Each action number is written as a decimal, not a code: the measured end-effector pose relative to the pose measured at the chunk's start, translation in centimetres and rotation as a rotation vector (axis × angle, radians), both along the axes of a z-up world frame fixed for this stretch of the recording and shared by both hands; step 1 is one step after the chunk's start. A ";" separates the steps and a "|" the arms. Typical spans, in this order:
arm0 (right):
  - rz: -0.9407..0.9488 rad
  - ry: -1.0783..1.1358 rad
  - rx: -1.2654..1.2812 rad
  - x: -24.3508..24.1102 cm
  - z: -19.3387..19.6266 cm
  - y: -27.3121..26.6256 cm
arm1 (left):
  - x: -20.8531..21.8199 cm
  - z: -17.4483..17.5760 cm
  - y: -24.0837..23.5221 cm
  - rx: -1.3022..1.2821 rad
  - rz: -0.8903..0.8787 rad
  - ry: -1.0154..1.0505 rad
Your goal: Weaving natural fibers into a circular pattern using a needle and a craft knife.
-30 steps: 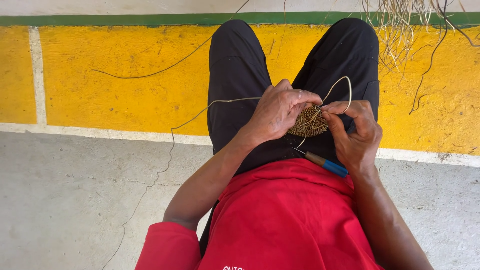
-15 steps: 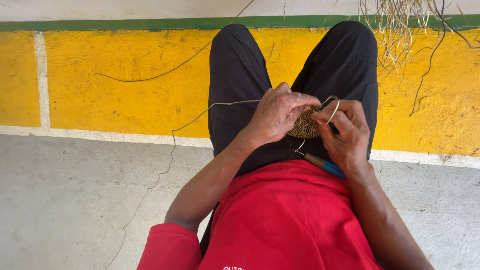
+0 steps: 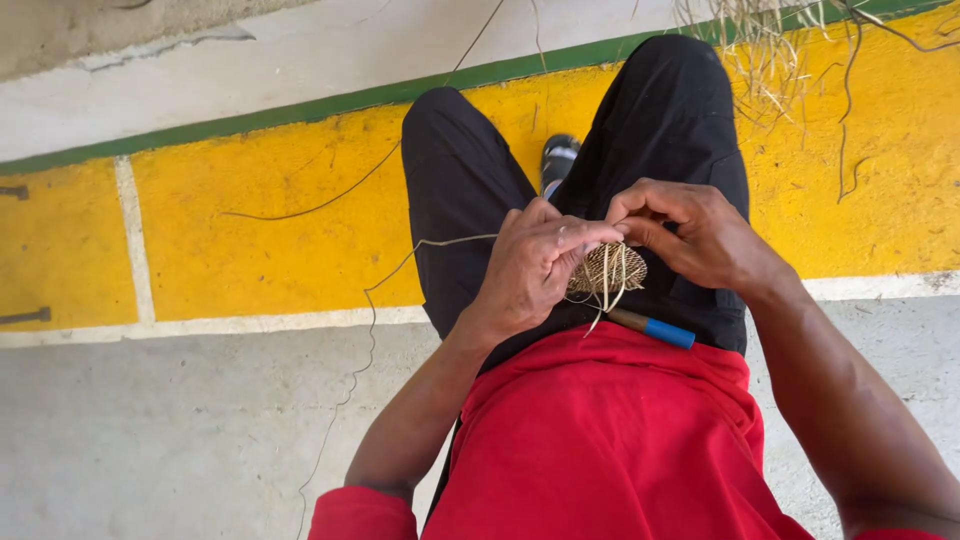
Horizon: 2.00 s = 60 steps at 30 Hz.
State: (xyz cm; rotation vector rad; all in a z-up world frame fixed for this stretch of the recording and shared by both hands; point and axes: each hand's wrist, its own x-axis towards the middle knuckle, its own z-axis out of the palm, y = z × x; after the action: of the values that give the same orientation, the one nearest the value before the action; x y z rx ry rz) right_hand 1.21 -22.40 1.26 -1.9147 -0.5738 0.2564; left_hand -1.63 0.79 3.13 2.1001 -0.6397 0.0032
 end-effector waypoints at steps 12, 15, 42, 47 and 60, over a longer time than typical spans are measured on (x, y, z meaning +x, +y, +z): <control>-0.352 0.258 0.288 -0.6 -1.9 0.2 | -0.6 -1.7 -0.4 0.019 -0.045 0.145; -0.286 0.108 0.080 -2.6 -1.4 0.5 | -0.4 -1.6 -0.9 0.107 -0.067 0.123; -0.347 0.085 0.694 -3.5 4.7 -1.0 | 1.4 -3.1 0.9 0.096 -0.098 0.325; -0.330 0.260 0.598 -6.9 -0.8 0.3 | 0.3 -3.2 0.3 0.094 -0.024 0.253; -0.372 0.179 0.494 -6.2 -3.1 1.6 | 0.6 -4.0 -0.2 0.091 -0.010 0.228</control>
State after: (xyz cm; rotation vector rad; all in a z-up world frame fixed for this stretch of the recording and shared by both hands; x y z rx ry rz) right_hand -5.00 -20.76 -1.81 -1.4619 -0.1334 0.0362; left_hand -1.04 0.58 -0.83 2.1442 -0.5207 -0.2721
